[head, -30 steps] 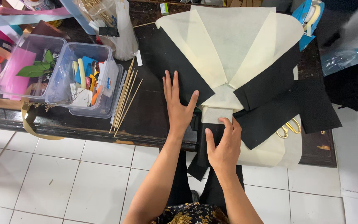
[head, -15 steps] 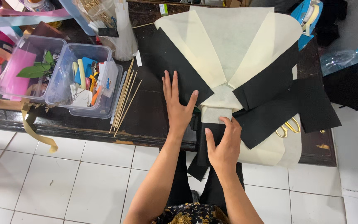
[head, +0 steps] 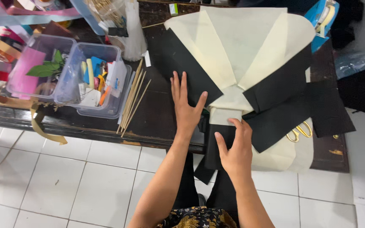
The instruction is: The person assembles a snack bouquet by gluing black paper around the base of the arrangement and folding additional pieces of black paper into collar-like shapes around the snack packages.
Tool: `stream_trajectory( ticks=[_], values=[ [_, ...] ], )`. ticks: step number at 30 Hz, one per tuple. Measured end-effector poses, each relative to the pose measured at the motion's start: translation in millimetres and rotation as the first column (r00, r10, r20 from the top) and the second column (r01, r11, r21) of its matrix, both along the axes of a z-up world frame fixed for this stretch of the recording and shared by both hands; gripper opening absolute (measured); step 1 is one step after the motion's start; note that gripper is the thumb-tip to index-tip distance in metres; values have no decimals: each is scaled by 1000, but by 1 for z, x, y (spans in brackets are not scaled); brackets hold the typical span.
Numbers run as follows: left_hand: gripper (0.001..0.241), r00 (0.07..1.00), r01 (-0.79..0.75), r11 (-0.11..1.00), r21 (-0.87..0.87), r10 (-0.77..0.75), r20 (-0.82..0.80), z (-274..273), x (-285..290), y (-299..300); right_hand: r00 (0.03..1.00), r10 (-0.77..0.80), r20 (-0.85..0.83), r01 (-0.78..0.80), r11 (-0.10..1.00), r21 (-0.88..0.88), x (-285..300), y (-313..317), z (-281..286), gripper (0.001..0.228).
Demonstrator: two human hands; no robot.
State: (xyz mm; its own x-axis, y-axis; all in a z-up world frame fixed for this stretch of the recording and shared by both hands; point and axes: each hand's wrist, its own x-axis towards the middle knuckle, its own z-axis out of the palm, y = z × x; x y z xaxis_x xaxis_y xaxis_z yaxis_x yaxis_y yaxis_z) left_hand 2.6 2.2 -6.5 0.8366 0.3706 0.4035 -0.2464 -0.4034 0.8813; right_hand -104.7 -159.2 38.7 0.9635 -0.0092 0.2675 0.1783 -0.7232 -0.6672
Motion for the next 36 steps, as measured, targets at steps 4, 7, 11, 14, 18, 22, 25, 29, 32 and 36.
stream_trajectory(
  ticks=[4, 7, 11, 14, 18, 22, 25, 29, 32, 36],
  values=[
    [90, 1000, 15, 1000, 2, -15, -27, -5, 2, 1, 997, 78, -30, -81, 990, -112, 11, -26, 20, 62],
    [89, 1000, -9, 999, 40, 10, -24, -6, 4, -1, 990, 82, -117, -112, 954, -278, 30, -42, 46, 47],
    [87, 999, -22, 999, 46, 24, -28, -3, 4, 0, 968, 223, 116, -168, 917, -361, 88, -33, 69, 32],
    [87, 999, -33, 997, 63, 35, -34, 0, 3, 0, 934, 318, 161, -253, 910, -327, 143, -12, 52, 28],
    [86, 999, -24, 998, 55, 26, -26, -2, 4, 1, 949, 274, 154, -184, 883, -432, 171, 7, -3, 27],
    [85, 999, -29, 998, 53, 30, -16, 0, 0, 1, 940, 258, 222, -185, 934, -304, 140, 22, 3, 15],
    [84, 1000, -4, 998, 66, 5, -6, 5, 0, 0, 974, 174, 146, -156, 979, -129, 124, 31, 9, 24],
    [79, 1000, -7, 1000, 6, 7, -3, 18, -6, 1, 946, 231, 226, -211, 971, -108, 128, 26, 12, 18],
    [75, 1000, -19, 994, -110, 18, -12, 23, -7, 6, 929, 255, 268, -232, 966, -115, 139, 21, -4, 15],
    [98, 999, -31, 882, -470, 9, -50, 26, -9, 9, 945, 195, 262, -176, 980, -95, 140, 17, -9, 15]
  ],
)
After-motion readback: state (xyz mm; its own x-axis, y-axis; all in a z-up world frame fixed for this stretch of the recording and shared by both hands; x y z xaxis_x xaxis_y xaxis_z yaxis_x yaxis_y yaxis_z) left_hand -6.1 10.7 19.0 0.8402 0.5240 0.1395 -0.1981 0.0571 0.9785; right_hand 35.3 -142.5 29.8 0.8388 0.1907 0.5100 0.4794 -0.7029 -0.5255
